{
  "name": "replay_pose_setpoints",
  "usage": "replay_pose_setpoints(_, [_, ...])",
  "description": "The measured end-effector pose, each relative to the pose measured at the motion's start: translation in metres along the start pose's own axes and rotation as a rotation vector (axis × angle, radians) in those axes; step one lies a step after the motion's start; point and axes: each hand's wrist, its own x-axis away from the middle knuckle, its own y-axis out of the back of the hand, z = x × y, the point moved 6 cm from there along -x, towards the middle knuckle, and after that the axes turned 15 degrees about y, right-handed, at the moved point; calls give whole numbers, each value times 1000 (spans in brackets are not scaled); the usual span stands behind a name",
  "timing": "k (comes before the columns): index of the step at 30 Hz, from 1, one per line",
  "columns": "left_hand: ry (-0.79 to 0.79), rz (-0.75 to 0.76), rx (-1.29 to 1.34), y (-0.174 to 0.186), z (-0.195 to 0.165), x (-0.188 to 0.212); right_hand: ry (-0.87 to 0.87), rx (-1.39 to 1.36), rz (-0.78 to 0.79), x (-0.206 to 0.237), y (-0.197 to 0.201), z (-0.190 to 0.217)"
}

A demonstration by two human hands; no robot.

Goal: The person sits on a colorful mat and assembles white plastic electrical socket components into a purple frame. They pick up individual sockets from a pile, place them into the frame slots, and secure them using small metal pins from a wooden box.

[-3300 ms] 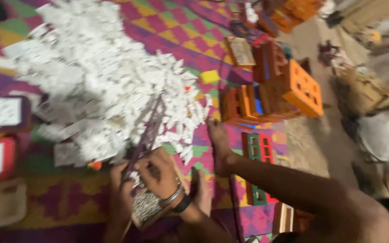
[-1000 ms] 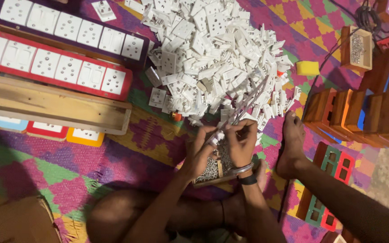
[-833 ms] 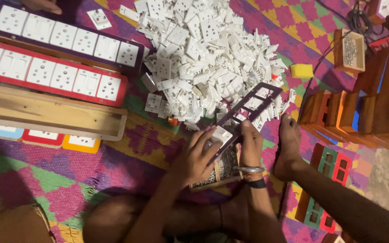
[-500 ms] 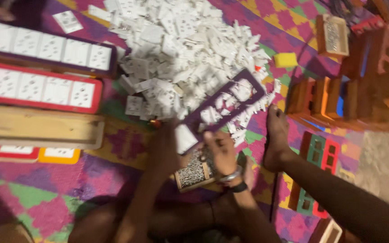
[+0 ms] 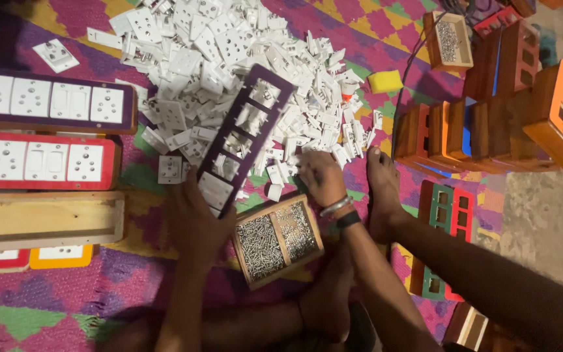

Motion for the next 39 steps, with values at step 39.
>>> replay_pose_setpoints(39, [123,-178,257,43,23,-13,-149,-1,197,-51,-62,97])
